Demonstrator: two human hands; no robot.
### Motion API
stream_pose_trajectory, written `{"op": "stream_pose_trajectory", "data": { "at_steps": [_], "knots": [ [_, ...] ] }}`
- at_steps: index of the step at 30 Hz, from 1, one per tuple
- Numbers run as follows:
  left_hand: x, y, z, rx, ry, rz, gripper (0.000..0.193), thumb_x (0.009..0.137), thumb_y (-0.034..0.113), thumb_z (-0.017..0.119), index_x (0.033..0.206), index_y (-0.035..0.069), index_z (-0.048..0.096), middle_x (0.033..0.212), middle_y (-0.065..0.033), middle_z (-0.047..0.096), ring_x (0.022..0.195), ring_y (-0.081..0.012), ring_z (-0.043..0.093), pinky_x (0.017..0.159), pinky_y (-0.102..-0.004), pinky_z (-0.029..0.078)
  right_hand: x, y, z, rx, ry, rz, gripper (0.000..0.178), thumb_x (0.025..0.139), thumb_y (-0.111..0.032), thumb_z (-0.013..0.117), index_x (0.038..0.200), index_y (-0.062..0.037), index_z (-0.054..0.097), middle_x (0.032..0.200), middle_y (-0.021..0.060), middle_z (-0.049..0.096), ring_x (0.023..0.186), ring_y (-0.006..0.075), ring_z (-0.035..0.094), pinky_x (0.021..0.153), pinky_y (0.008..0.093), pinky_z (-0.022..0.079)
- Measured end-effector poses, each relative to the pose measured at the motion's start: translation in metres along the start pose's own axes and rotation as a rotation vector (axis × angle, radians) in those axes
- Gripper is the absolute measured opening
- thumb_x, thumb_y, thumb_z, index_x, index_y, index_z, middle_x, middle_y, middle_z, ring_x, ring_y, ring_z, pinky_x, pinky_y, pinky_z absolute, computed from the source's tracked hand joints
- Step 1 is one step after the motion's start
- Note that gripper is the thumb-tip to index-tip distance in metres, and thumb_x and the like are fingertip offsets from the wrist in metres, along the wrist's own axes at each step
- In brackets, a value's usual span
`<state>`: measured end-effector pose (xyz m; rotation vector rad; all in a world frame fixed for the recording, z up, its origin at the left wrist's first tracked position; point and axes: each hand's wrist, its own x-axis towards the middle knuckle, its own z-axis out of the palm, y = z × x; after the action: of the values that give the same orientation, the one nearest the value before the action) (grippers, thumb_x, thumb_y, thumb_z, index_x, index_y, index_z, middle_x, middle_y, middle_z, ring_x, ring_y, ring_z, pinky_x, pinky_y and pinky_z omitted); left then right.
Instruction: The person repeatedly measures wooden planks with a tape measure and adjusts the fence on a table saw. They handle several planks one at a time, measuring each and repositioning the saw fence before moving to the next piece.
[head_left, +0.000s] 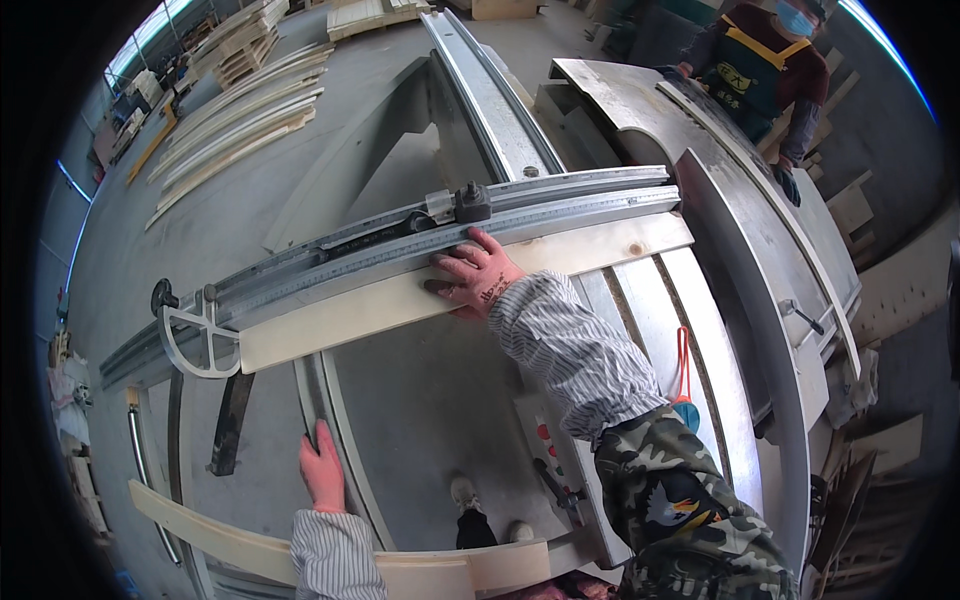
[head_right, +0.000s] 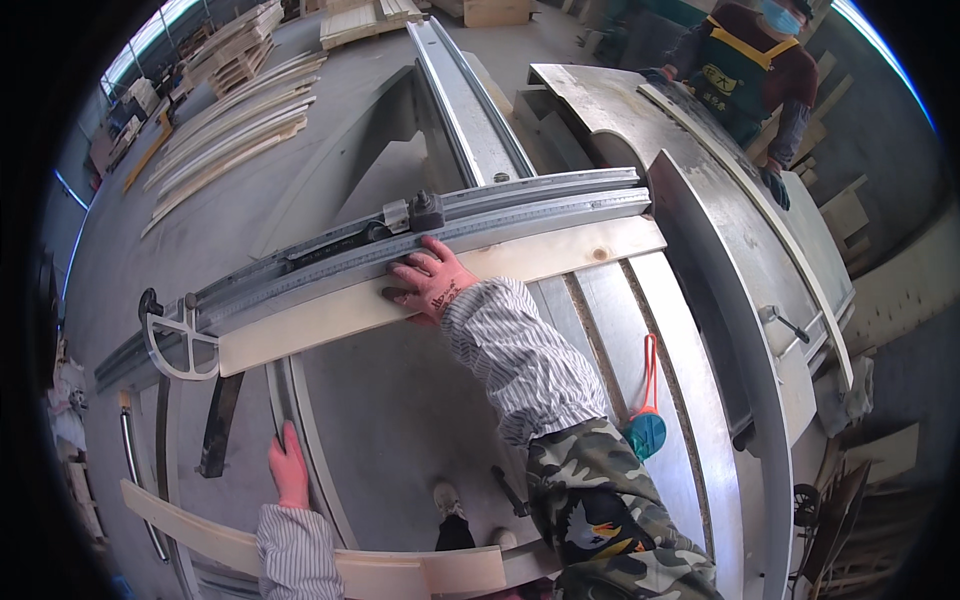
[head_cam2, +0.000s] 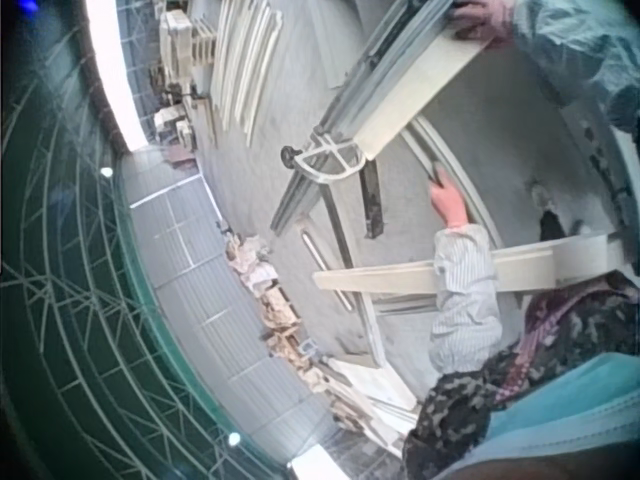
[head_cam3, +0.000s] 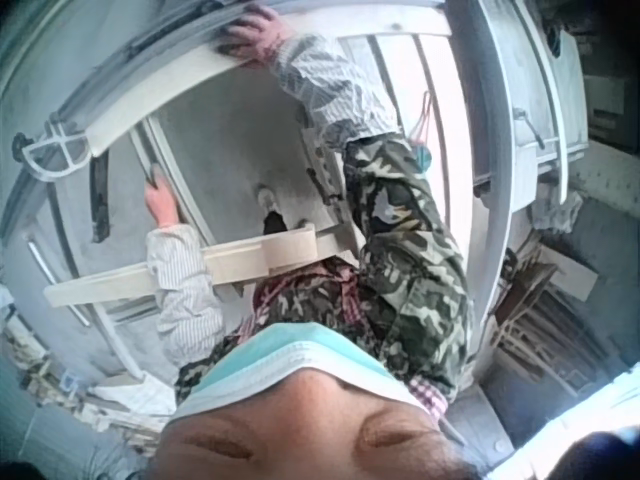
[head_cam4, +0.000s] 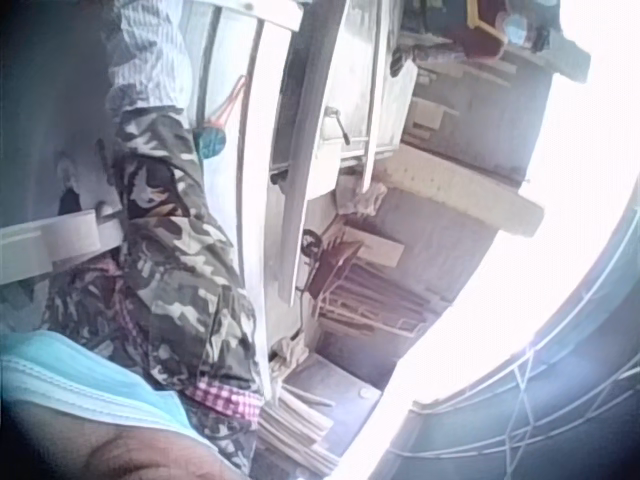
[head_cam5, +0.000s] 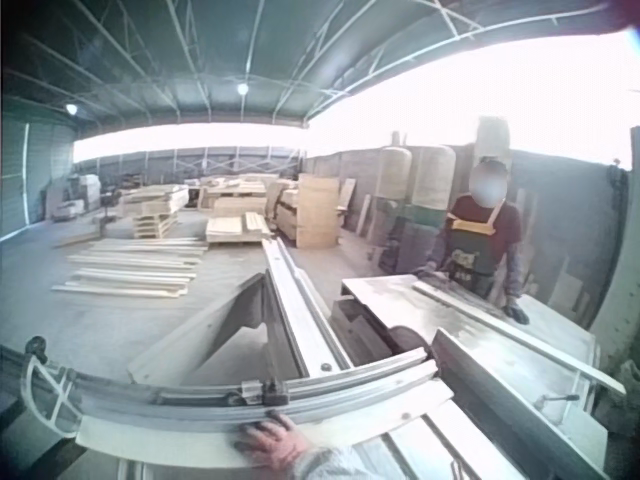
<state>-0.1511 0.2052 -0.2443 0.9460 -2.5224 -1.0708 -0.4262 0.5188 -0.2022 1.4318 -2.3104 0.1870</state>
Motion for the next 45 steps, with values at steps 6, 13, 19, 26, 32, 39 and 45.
{"op": "stream_pose_trajectory", "data": {
  "at_steps": [6, 13, 19, 26, 32, 39, 45],
  "knots": [
    [-0.003, 0.004, 0.002, 0.009, 0.002, -0.055, 0.052, 0.1, 0.044, 0.052, 0.105, -0.008, 0.059, 0.103, -0.0299, 0.064, 0.099, -0.045, 0.06, 0.086, -0.0459, 0.047, -0.001, 0.004, 0.004, -0.014, 0.005, -0.014, 0.064, 0.066, -0.042, 0.078, 0.127, -0.031, 0.063, 0.141, 0.004, 0.05, 0.13, 0.0297, 0.045, 0.115, 0.061, 0.024],
    [-0.01, 0.011, 0.004, 0.034, -0.002, -0.022, 0.05, 0.101, 0.042, 0.052, 0.101, -0.008, 0.058, 0.101, -0.0304, 0.064, 0.095, -0.0445, 0.061, 0.083, -0.0455, 0.048, -0.002, 0.007, 0.009, -0.063, 0.037, -0.025, 0.06, 0.068, -0.042, 0.078, 0.126, -0.0314, 0.064, 0.139, 0.0036, 0.05, 0.13, 0.0294, 0.045, 0.116, 0.0603, 0.023],
    [-0.013, 0.015, 0.002, 0.017, 0.008, -0.015, 0.049, 0.1, 0.041, 0.053, 0.1, -0.008, 0.057, 0.1, -0.0303, 0.064, 0.096, -0.0451, 0.061, 0.083, -0.0459, 0.047, -0.003, 0.005, 0.006, -0.1, -0.026, -0.015, 0.059, 0.072, -0.045, 0.076, 0.127, -0.032, 0.062, 0.139, 0.0045, 0.051, 0.13, 0.0308, 0.046, 0.117, 0.0607, 0.021],
    [-0.014, 0.011, -0.002, 0.033, -0.026, -0.029, 0.043, 0.1, 0.036, 0.053, 0.108, -0.006, 0.056, 0.107, -0.0287, 0.063, 0.102, -0.0446, 0.06, 0.086, -0.0455, 0.048, -0.003, 0.0, 0.003, -0.085, -0.048, 0.007, 0.058, 0.074, -0.045, 0.074, 0.129, -0.0303, 0.061, 0.137, 0.005, 0.051, 0.13, 0.0297, 0.046, 0.117, 0.06, 0.022],
    [-0.012, 0.011, -0.006, 0.04, -0.063, -0.033, 0.034, 0.1, 0.024, 0.052, 0.115, -0.006, 0.055, 0.114, -0.0272, 0.063, 0.108, -0.0432, 0.059, 0.091, -0.0448, 0.047, -0.003, -0.002, 0.006, -0.051, -0.039, 0.028, 0.066, 0.067, -0.044, 0.078, 0.13, -0.035, 0.06, 0.14, 0.0032, 0.05, 0.129, 0.0309, 0.045, 0.117, 0.0609, 0.023],
    [-0.006, 0.02, -0.01, 0.077, -0.151, -0.177, 0.051, 0.1, 0.035, 0.054, 0.13, -0.005, 0.049, 0.127, -0.0284, 0.057, 0.119, -0.0424, 0.054, 0.099, -0.0418, 0.044, -0.001, -0.01, 0.011, -0.056, -0.119, 0.11, 0.05, 0.087, -0.019, 0.055, 0.132, -0.0415, 0.056, 0.14, -0.0001, 0.05, 0.133, 0.0279, 0.043, 0.12, 0.0585, 0.019],
    [-0.006, 0.009, 0.003, -0.038, 0.132, 0.208, 0.058, 0.1, 0.025, 0.056, 0.147, 0.001, 0.033, 0.146, -0.0232, 0.043, 0.135, -0.0353, 0.044, 0.107, -0.0404, 0.038, 0.006, -0.037, -0.01, -0.048, -0.233, 0.189, 0.047, 0.09, -0.029, 0.056, 0.137, -0.0368, 0.052, 0.141, 0.0096, 0.049, 0.131, 0.0345, 0.046, 0.118, 0.0626, 0.017]
  ]
}}
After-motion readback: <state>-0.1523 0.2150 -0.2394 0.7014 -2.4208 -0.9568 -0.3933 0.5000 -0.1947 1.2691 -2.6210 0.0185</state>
